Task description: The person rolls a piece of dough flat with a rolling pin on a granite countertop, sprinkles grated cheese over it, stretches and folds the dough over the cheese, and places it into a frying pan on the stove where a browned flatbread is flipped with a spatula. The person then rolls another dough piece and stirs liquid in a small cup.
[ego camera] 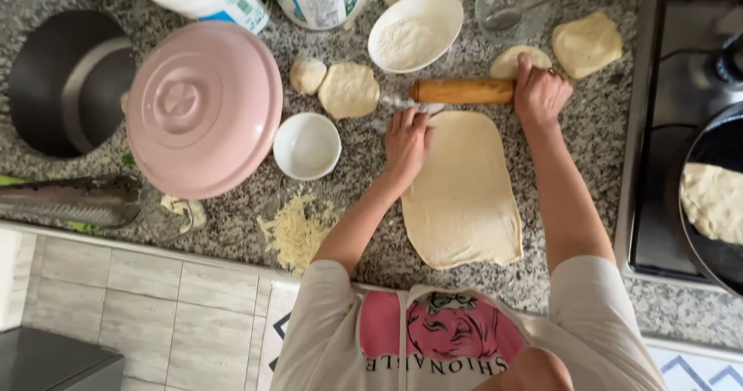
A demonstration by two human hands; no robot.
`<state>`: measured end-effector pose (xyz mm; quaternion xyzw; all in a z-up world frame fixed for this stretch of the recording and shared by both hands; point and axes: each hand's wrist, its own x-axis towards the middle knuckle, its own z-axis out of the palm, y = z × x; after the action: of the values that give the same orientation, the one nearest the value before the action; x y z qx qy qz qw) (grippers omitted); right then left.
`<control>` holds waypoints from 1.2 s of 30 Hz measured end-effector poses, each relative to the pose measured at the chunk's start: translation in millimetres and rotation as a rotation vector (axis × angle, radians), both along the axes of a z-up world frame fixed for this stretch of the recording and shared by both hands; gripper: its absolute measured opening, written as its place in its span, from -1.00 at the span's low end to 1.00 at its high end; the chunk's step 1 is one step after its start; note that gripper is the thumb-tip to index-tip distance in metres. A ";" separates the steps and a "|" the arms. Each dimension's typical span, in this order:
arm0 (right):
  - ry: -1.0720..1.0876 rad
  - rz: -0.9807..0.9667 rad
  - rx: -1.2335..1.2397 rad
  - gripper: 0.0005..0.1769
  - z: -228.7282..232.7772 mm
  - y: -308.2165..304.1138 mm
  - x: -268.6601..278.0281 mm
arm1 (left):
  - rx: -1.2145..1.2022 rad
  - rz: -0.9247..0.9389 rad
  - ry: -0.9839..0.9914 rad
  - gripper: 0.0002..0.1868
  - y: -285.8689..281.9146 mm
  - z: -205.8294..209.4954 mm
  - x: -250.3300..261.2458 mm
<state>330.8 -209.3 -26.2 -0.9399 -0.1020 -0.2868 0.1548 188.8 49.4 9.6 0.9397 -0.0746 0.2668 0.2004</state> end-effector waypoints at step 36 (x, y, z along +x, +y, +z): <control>0.448 0.486 0.698 -0.79 207.4 -97.1 -246.7 | -0.481 -0.622 0.493 -0.75 17.1 219.4 -125.6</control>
<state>84.1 -306.4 181.2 -0.8194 -0.1802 -0.0497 0.5419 63.2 66.5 229.0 0.8349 -0.2391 -0.0279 0.4950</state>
